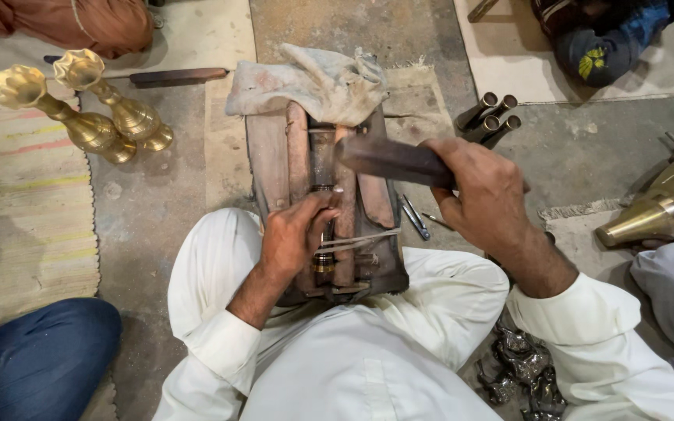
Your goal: The person sits on the floor filing a small brass object held in a wooden jig on their lap, repeatedly stroking it with a file and occasionally repositioning or working the piece with a small hand tool.
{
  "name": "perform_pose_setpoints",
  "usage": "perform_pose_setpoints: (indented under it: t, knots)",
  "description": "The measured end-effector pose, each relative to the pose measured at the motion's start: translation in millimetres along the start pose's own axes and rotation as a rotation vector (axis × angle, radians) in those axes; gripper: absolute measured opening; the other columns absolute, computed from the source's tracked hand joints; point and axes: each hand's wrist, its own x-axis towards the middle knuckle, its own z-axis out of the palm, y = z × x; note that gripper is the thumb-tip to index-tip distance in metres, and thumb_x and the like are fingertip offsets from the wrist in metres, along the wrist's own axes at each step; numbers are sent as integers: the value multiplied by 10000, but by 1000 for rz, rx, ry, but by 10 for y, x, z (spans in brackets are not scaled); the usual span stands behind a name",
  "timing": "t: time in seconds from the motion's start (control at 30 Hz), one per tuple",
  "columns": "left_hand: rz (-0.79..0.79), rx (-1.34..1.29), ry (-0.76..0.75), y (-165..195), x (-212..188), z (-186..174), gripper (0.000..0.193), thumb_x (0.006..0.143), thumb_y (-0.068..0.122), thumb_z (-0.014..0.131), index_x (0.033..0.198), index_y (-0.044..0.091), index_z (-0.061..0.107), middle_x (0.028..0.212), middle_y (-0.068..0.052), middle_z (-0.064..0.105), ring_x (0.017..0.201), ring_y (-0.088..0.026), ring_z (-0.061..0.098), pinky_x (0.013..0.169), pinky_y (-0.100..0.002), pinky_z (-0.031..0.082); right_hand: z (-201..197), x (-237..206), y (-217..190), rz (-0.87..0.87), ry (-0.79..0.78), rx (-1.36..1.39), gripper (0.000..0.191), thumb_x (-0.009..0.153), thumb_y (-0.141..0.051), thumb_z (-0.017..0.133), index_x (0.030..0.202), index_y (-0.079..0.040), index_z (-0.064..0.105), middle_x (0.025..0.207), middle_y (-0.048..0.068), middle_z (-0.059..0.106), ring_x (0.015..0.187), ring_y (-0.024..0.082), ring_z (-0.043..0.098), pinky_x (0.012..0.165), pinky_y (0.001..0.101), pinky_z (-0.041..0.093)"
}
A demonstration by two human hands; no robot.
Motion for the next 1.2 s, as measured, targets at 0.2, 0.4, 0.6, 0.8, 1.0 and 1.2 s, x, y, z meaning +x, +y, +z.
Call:
perform_pose_setpoints:
  t: [0.2,0.4,0.6,0.8,1.0,1.2]
  knots:
    - [-127,9,37,13,-10,33,279,936,186,778,1140,35,663,956,-138,771,811,-278,781,631,-366,590,-47,65,-64,1,-74,-166,480,783,-45,763,1250,-98,664,942,124,677,865,332,683,752,456,531]
    - [-188,28,61,29,-23,33,298,917,208,806,1119,33,676,903,-127,776,799,-257,783,640,-354,593,-58,112,-71,-39,-123,-193,464,807,-34,761,1253,-125,667,905,100,671,832,311,687,731,451,535]
    - [-201,-2,94,10,-93,68,278,933,223,798,1083,28,671,922,-128,774,791,-232,785,649,-342,601,-63,132,-105,-46,-62,-146,413,818,-51,723,1226,-94,674,933,108,661,846,301,686,744,439,538]
    - [-258,-99,183,-15,-148,130,253,939,215,804,987,20,650,856,-109,766,734,-192,769,651,-341,601,-35,118,-81,-70,-136,-245,348,814,-59,720,1150,-145,700,861,66,671,840,287,700,723,441,537]
    - [-189,-98,178,-45,-173,149,226,965,174,766,1045,18,625,901,-109,768,770,-186,782,621,-315,609,6,38,-44,-79,-32,-122,436,771,-60,728,1203,-107,679,885,88,651,817,309,671,717,437,521]
    - [-21,140,129,-107,-213,187,205,955,160,778,1051,23,660,877,-136,752,726,-279,754,610,-383,581,-10,-35,-54,-128,55,-155,390,832,-64,754,1212,-129,696,860,67,599,791,280,629,703,420,486]
